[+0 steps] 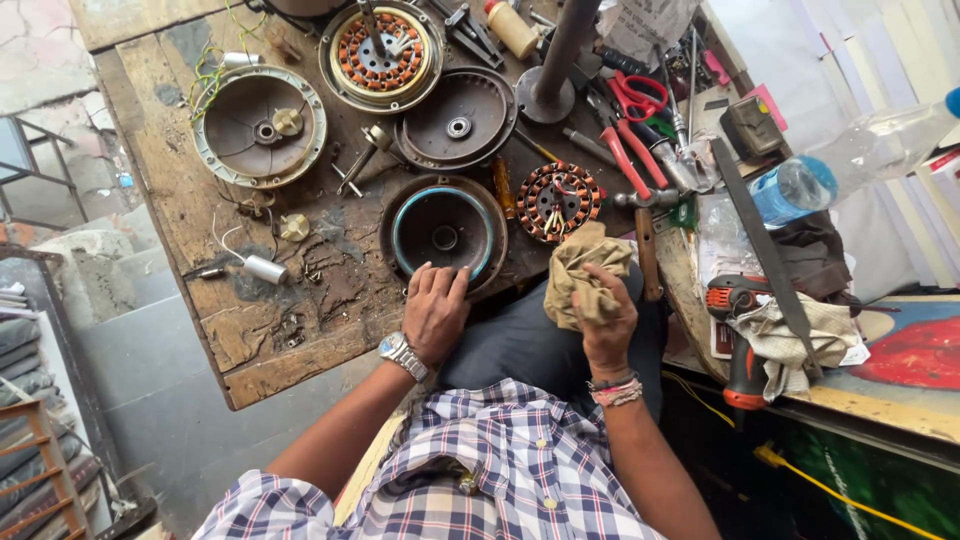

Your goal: The person cleans a motor housing with a cloth, then uses a screwdriver to adjust or remove a small component inside the housing. The person handles the housing, a cloth, and a screwdriver while working at a cluttered workbench.

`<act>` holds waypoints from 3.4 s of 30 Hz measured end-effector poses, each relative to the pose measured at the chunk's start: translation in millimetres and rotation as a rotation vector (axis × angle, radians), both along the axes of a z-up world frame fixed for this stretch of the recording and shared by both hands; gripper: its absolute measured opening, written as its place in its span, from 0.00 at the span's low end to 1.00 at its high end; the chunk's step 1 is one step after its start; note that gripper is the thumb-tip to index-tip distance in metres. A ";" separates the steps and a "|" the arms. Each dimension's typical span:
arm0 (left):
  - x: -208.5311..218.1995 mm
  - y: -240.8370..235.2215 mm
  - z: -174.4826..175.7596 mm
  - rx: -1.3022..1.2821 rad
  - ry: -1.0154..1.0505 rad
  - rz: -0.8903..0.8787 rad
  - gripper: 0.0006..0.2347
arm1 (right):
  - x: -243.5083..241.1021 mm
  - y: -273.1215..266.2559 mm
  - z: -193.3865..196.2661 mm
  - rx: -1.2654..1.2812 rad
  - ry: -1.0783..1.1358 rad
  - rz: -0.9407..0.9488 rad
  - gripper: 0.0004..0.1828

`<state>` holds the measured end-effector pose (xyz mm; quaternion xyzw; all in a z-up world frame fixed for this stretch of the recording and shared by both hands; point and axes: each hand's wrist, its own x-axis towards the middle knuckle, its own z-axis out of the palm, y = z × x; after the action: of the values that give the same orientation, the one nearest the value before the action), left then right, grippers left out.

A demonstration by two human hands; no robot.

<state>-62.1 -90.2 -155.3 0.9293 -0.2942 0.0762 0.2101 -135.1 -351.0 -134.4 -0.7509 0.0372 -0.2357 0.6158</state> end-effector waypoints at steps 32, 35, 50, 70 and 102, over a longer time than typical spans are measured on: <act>55.7 51.3 78.9 -2.269 1.266 0.497 0.19 | 83.4 84.0 151.5 -0.360 -0.198 0.506 0.27; 66.5 64.1 83.2 -2.158 1.187 0.475 0.20 | 81.4 58.3 154.6 0.615 0.040 0.549 0.25; 100.0 32.4 139.1 -0.021 -0.120 -0.268 0.17 | -19.4 -25.4 153.5 -0.017 -0.152 -0.338 0.21; 25.5 5.2 146.4 -0.394 -0.289 -0.768 0.23 | -23.0 44.0 23.9 1.453 0.605 0.476 0.35; 93.9 59.2 -20.5 -0.350 0.164 0.314 0.02 | -69.1 17.0 -53.4 1.461 0.558 0.530 0.35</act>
<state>31.7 -31.0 -175.8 0.9162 -0.1107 0.0818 0.3764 -204.2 -334.0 -187.9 -0.1759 0.1543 0.1958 0.9523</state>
